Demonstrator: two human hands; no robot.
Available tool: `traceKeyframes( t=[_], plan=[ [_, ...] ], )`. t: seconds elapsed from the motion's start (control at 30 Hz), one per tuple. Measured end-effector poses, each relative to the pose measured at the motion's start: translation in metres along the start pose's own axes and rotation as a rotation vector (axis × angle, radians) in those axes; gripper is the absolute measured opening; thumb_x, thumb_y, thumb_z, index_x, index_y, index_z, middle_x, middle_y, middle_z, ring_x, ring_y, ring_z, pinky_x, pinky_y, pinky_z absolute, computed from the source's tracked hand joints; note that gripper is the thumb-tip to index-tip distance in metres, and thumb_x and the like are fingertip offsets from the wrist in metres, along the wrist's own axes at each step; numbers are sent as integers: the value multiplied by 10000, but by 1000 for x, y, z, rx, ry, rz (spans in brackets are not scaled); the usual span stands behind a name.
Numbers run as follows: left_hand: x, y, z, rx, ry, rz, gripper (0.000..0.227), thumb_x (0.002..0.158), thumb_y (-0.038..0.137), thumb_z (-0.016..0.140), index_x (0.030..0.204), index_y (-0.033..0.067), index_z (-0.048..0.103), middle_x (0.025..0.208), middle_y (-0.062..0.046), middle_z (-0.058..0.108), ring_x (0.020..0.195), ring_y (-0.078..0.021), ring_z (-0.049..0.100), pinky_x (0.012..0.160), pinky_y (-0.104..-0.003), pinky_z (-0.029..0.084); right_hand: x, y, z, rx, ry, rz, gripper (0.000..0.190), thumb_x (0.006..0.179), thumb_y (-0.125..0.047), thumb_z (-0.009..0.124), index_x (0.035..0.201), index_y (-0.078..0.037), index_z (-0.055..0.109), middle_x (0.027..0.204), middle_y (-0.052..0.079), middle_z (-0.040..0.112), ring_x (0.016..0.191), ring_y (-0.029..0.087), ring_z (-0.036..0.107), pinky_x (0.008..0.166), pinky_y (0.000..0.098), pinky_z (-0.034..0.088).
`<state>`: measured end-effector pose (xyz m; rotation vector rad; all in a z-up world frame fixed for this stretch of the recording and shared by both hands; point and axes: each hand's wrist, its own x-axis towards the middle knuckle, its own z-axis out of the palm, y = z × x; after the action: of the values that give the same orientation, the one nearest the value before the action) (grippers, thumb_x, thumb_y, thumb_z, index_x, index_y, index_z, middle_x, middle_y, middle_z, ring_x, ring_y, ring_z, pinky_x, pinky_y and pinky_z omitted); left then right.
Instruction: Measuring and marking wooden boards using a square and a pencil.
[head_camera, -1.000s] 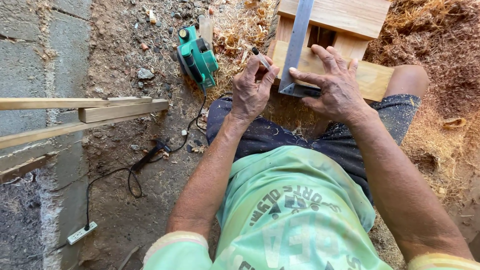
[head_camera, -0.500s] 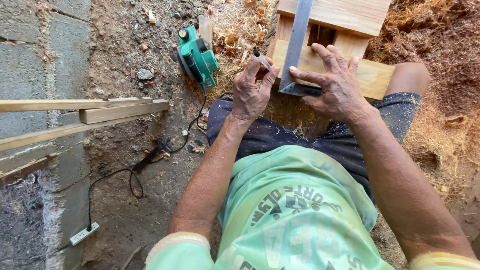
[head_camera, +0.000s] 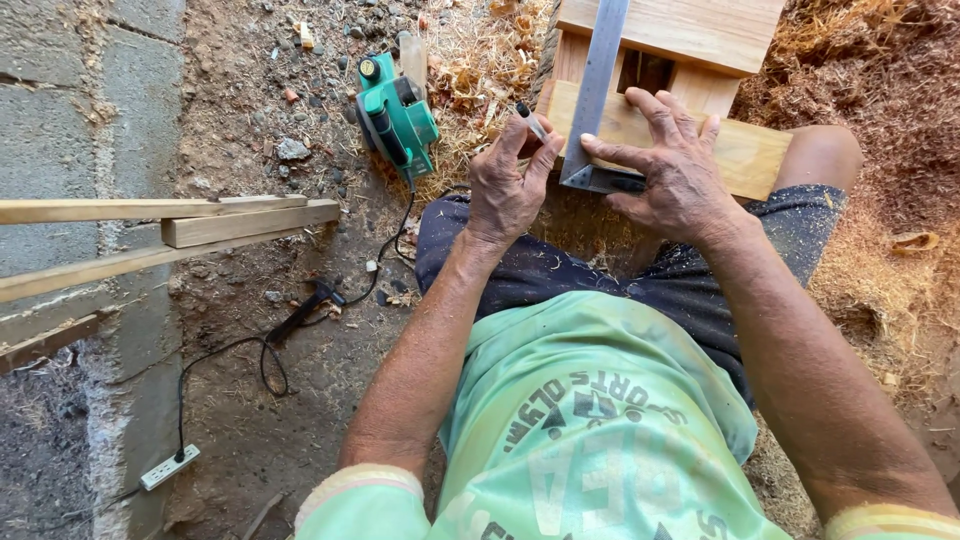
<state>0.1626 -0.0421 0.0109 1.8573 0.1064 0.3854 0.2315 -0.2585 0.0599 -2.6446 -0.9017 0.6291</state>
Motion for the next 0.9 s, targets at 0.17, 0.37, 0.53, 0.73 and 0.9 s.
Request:
traceKeyframes(
  t=[0.17,0.37,0.53,0.73,0.9],
  plan=[
    [0,5,-3,-1,24,-17,161,1018,145,720,1109,92,599,945,-51,742,867,-188,789,739,-338,642,0,3,3,-3,11,-25,762,729,-376,875,1431,-477,596,1657,130,266,1551,432,208,1129,822,154],
    [1,1,-2,7,9,-43,171,1011,151,723,1112,90,599,944,-47,749,842,-178,787,712,-326,641,3,2,3,-54,1,-28,763,728,-412,882,1431,-486,594,1640,125,254,1543,416,201,1115,835,145],
    [1,2,-3,-15,14,-30,175,1013,154,721,1119,92,597,950,-44,751,860,-176,792,725,-319,654,5,-1,2,-85,0,-25,760,728,-431,879,1427,-495,591,1628,123,256,1535,399,207,1112,832,163],
    [0,2,-3,-44,6,-72,177,1010,150,725,1129,91,609,935,-41,757,854,-168,797,732,-325,661,6,-1,3,-86,0,-23,751,727,-433,879,1420,-506,598,1620,124,270,1509,420,236,1099,828,181],
    [-1,0,-3,-17,12,-25,180,1010,152,723,1137,95,608,974,-48,759,881,-185,796,757,-321,661,6,-2,2,-97,18,-35,750,720,-431,884,1417,-491,613,1614,135,283,1492,423,261,1087,801,222]
  ],
)
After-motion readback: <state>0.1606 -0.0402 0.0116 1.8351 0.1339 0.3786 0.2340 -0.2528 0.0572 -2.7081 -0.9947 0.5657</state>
